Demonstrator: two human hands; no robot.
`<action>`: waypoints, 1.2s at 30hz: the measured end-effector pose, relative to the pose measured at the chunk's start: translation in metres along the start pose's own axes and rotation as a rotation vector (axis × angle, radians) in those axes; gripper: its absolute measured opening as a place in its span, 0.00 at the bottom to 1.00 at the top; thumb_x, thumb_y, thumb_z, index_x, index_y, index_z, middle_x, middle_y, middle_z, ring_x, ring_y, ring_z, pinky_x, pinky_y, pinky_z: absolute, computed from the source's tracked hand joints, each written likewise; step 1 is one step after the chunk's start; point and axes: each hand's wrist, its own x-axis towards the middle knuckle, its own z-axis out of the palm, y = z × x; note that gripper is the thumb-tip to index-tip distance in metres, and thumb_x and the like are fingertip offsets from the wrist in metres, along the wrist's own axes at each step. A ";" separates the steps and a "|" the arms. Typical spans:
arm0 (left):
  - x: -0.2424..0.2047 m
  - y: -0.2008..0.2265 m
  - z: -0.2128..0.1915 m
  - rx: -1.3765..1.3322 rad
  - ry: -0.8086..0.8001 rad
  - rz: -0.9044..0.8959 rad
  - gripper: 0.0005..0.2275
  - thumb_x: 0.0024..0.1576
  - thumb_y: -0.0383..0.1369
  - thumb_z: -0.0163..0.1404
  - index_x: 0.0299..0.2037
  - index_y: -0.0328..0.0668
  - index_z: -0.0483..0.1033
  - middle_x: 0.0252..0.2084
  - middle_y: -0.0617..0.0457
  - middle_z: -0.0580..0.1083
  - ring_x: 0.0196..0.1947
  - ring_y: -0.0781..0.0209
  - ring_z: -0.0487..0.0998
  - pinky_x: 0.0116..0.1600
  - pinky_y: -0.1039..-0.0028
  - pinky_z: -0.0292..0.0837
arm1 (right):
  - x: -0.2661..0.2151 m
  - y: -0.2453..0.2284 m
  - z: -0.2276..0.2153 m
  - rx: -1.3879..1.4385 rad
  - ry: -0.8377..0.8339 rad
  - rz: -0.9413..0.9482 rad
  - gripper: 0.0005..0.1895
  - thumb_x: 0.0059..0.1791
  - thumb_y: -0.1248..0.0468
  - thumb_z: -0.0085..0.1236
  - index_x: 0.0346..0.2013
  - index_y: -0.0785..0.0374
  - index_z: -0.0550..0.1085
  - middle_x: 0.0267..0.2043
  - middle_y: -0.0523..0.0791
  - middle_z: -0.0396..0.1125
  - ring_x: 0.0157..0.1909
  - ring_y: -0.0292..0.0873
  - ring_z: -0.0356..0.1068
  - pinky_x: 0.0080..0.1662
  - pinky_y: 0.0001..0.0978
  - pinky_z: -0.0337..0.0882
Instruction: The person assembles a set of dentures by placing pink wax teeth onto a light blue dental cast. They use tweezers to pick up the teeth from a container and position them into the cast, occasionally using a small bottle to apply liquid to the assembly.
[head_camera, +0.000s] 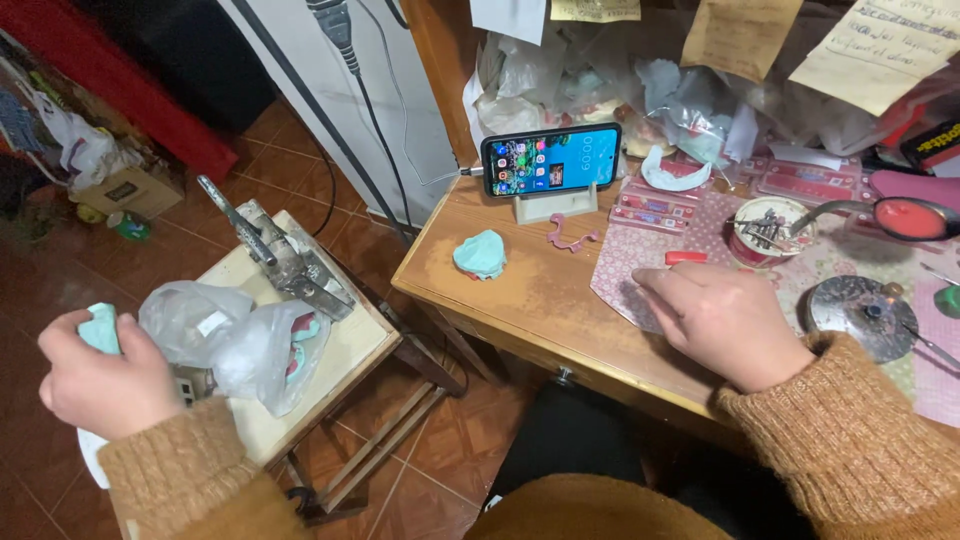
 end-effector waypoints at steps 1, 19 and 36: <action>-0.004 0.017 -0.009 -0.210 0.033 -0.057 0.11 0.61 0.25 0.58 0.52 0.36 0.74 0.40 0.45 0.78 0.40 0.50 0.78 0.54 0.57 0.69 | 0.000 0.000 0.001 -0.007 -0.011 0.014 0.08 0.46 0.60 0.61 0.37 0.58 0.81 0.26 0.47 0.71 0.29 0.50 0.72 0.32 0.42 0.71; -0.148 0.321 -0.048 -1.155 -0.415 1.133 0.18 0.54 0.30 0.58 0.55 0.37 0.73 0.41 0.49 0.74 0.47 0.49 0.74 0.60 0.59 0.69 | -0.014 0.007 -0.012 0.021 0.072 0.149 0.10 0.46 0.63 0.64 0.41 0.61 0.80 0.33 0.48 0.73 0.34 0.50 0.74 0.37 0.40 0.72; -0.102 0.344 0.001 -0.759 -0.371 0.994 0.02 0.51 0.31 0.59 0.28 0.43 0.82 0.37 0.54 0.75 0.47 0.51 0.72 0.52 0.60 0.62 | -0.016 0.009 -0.020 0.093 0.103 0.198 0.10 0.49 0.63 0.62 0.44 0.59 0.80 0.36 0.48 0.74 0.37 0.50 0.74 0.40 0.40 0.73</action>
